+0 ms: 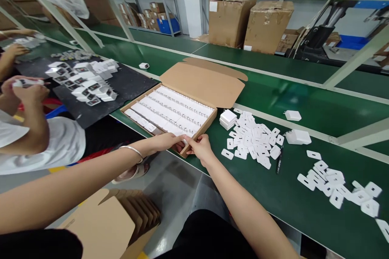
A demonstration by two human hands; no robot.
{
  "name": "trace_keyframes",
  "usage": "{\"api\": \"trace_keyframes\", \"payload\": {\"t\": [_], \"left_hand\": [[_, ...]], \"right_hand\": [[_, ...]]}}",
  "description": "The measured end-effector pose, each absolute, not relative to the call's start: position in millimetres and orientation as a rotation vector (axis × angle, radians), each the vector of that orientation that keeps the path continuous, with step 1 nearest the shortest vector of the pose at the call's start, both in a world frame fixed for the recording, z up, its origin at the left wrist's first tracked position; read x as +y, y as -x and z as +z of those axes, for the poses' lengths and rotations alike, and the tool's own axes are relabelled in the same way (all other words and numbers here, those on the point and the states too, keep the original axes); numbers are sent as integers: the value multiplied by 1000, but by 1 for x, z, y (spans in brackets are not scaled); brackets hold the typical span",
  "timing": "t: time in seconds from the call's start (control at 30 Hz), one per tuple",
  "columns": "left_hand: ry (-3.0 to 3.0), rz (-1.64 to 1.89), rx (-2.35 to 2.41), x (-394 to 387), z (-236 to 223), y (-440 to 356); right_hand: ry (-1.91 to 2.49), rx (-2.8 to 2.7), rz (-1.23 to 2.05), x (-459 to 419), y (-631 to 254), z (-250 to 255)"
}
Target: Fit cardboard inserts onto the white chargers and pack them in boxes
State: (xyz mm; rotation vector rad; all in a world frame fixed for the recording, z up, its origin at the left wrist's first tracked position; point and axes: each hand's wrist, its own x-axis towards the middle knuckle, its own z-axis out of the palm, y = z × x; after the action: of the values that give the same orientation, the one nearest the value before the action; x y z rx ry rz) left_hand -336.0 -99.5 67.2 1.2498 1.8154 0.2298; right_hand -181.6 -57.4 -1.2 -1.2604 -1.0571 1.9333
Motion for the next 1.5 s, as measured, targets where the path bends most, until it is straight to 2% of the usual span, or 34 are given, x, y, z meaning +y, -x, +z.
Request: {"api": "trace_keyframes", "payload": {"t": [0.1, 0.4, 0.67, 0.73, 0.83, 0.93, 1.1, 1.4, 1.5], "left_hand": [[-1114, 239, 1667, -97, 64, 342], [-1114, 311, 1698, -98, 42, 347], [-1464, 202, 2011, -107, 38, 334], [-1688, 331, 2176, -119, 25, 327], [-1937, 844, 2369, -134, -7, 318], [-1897, 1218, 2454, -136, -28, 308], [-1843, 1400, 2393, -130, -32, 306], [-2079, 1936, 2084, -121, -36, 315], [-2111, 1988, 2043, -119, -34, 318]], "right_hand": [[1239, -1071, 1921, -59, 182, -4], [1201, -1132, 1866, -64, 185, -14], [1244, -1389, 1388, -78, 175, -24], [1153, -1427, 1343, -84, 171, -30], [944, -1506, 1314, -90, 164, -37], [896, -1474, 1355, -93, 158, -37], [932, -1448, 1327, -87, 151, -23], [1064, -2415, 528, -48, 154, 51], [1058, -2624, 369, -37, 169, 65]]}}
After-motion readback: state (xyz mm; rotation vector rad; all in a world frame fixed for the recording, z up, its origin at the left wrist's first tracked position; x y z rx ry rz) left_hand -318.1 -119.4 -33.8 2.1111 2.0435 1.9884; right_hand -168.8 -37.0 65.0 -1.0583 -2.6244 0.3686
